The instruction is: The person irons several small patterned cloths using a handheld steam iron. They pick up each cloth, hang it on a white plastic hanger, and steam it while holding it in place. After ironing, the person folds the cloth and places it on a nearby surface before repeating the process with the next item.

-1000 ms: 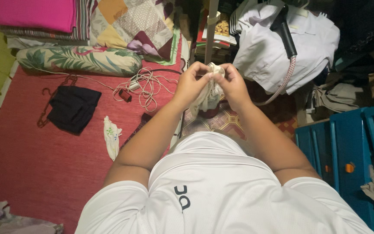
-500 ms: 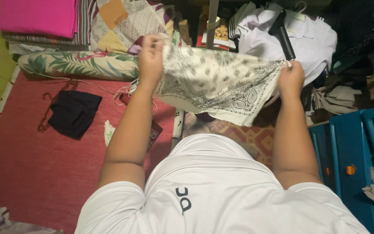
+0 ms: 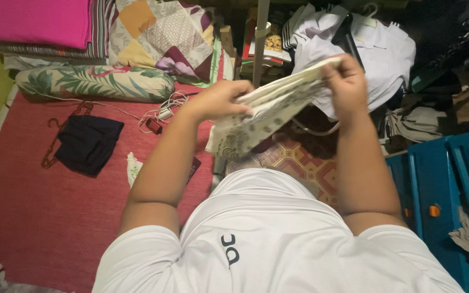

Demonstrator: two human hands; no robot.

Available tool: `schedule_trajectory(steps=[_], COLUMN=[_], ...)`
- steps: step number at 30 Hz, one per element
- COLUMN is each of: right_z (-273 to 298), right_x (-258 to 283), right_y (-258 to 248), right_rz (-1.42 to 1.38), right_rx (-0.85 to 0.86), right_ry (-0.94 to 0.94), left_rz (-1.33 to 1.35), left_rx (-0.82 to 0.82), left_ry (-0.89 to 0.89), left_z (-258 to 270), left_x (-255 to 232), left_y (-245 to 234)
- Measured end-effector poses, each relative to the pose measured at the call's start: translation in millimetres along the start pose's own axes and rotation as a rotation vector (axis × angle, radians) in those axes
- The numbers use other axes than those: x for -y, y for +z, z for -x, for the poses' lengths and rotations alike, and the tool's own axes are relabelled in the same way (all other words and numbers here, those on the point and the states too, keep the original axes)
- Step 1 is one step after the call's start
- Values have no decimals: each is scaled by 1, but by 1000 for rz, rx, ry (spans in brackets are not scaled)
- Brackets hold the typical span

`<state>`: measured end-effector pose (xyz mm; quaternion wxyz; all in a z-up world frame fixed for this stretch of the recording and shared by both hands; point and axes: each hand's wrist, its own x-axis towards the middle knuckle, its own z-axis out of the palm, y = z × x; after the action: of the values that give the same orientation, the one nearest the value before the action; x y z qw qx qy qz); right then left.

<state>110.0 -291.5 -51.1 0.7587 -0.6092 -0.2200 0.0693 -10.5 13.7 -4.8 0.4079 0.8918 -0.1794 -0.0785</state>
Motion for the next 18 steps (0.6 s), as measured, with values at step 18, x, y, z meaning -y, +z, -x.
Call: schedule_trajectory(steps=[18], right_z=[22], right_x=[20], right_y=[46], right_rz=[11], right_rx=[554], right_ry=[150], left_rz=[470], left_rx=[-473], left_ry=[351], left_z=[0], left_x=[-25], left_y=[53])
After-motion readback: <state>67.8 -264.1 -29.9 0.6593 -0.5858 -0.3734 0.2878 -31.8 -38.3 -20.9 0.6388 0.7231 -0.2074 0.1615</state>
